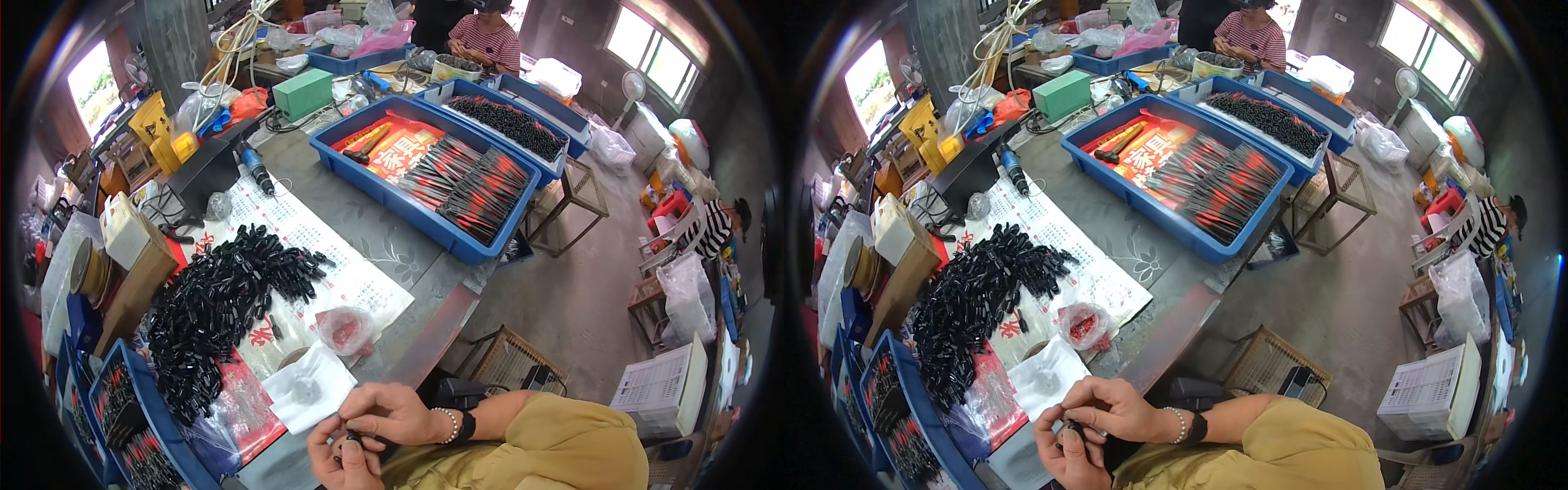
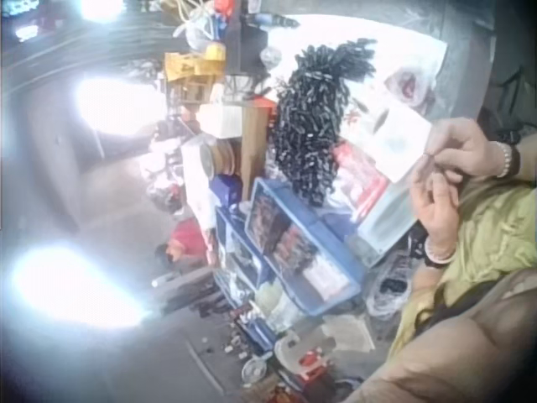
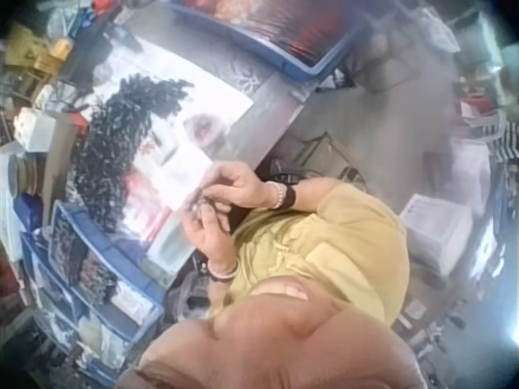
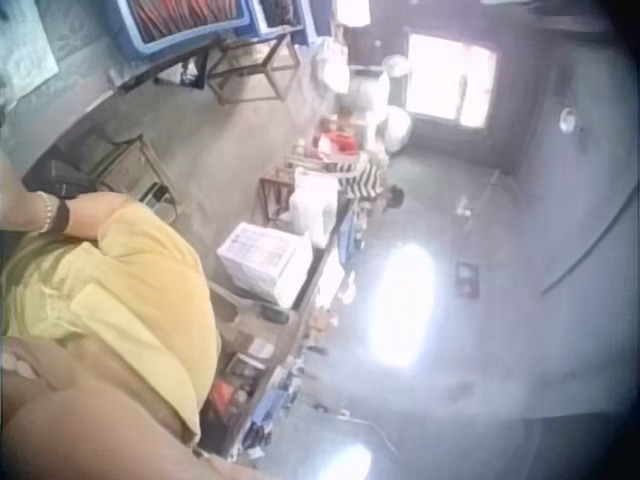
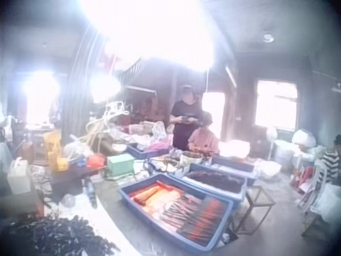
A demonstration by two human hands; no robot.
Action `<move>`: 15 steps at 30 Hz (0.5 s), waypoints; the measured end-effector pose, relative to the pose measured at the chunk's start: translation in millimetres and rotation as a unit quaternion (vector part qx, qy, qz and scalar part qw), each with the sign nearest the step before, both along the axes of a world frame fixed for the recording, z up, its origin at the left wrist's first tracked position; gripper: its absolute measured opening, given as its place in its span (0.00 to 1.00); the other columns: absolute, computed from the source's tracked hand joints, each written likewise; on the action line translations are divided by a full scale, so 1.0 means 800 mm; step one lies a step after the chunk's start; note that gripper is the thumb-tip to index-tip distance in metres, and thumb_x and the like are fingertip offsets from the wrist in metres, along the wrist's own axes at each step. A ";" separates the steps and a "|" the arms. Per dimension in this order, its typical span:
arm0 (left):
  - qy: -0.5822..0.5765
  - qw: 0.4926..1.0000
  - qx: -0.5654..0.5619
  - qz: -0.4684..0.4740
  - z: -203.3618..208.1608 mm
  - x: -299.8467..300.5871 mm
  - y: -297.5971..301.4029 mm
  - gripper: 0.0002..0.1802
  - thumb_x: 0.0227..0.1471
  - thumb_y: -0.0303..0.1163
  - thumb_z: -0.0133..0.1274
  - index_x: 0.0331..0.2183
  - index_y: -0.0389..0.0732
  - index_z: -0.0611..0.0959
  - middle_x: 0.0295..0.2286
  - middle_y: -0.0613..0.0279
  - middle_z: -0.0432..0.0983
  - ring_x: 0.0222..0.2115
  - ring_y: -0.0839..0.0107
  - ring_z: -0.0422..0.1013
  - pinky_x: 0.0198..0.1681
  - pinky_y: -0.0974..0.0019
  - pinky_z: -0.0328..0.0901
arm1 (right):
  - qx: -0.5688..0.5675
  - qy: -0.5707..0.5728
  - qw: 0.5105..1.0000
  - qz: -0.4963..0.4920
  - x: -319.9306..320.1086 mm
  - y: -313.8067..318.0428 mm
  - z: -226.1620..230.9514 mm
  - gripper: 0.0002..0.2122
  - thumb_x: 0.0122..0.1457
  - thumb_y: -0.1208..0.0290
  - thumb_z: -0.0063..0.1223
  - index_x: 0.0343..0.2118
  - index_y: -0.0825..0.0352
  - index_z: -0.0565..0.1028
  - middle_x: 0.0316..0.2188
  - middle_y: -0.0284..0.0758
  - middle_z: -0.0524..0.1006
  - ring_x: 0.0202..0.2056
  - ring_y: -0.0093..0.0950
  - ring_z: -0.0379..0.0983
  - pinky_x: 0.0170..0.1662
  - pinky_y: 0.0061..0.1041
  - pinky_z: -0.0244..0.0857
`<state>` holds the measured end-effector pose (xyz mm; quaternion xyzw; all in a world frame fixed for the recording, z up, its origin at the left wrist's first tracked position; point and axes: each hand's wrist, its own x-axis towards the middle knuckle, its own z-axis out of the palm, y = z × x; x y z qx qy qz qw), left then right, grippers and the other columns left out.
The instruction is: The person repeatedly picks small black plastic key housings and red rubber seals from a table, inserts the seals into the housings, and places the assembled units into a plastic bag. The process is repeated continuously throughout the clip.
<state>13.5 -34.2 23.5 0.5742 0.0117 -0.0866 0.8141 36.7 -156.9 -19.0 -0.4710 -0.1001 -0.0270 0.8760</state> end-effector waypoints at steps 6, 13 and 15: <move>-0.049 0.998 -0.007 0.044 -0.017 -0.003 -0.013 0.16 0.58 0.26 0.43 0.49 0.36 0.67 0.22 0.63 0.72 0.15 0.85 0.60 0.14 0.82 0.49 | -0.096 -0.080 0.989 -0.085 -0.006 0.003 0.008 0.06 0.59 0.82 0.52 0.39 0.72 0.72 0.31 0.33 0.75 0.24 0.13 0.68 0.23 0.14 0.62; -0.060 0.997 0.015 0.039 -0.026 -0.016 -0.009 0.19 0.60 0.32 0.48 0.50 0.37 0.65 0.23 0.63 0.72 0.17 0.85 0.61 0.17 0.82 0.53 | -0.157 -0.156 0.969 -0.110 -0.001 -0.003 -0.009 0.11 0.55 0.85 0.55 0.38 0.69 0.67 0.36 0.45 0.77 0.24 0.17 0.72 0.22 0.14 0.65; -0.075 0.997 -0.001 0.036 -0.028 -0.014 -0.009 0.20 0.60 0.34 0.49 0.49 0.37 0.66 0.23 0.62 0.72 0.16 0.85 0.61 0.16 0.83 0.53 | -0.136 -0.145 0.977 -0.079 0.000 -0.002 -0.008 0.11 0.55 0.86 0.56 0.38 0.69 0.68 0.36 0.45 0.77 0.26 0.19 0.73 0.23 0.16 0.66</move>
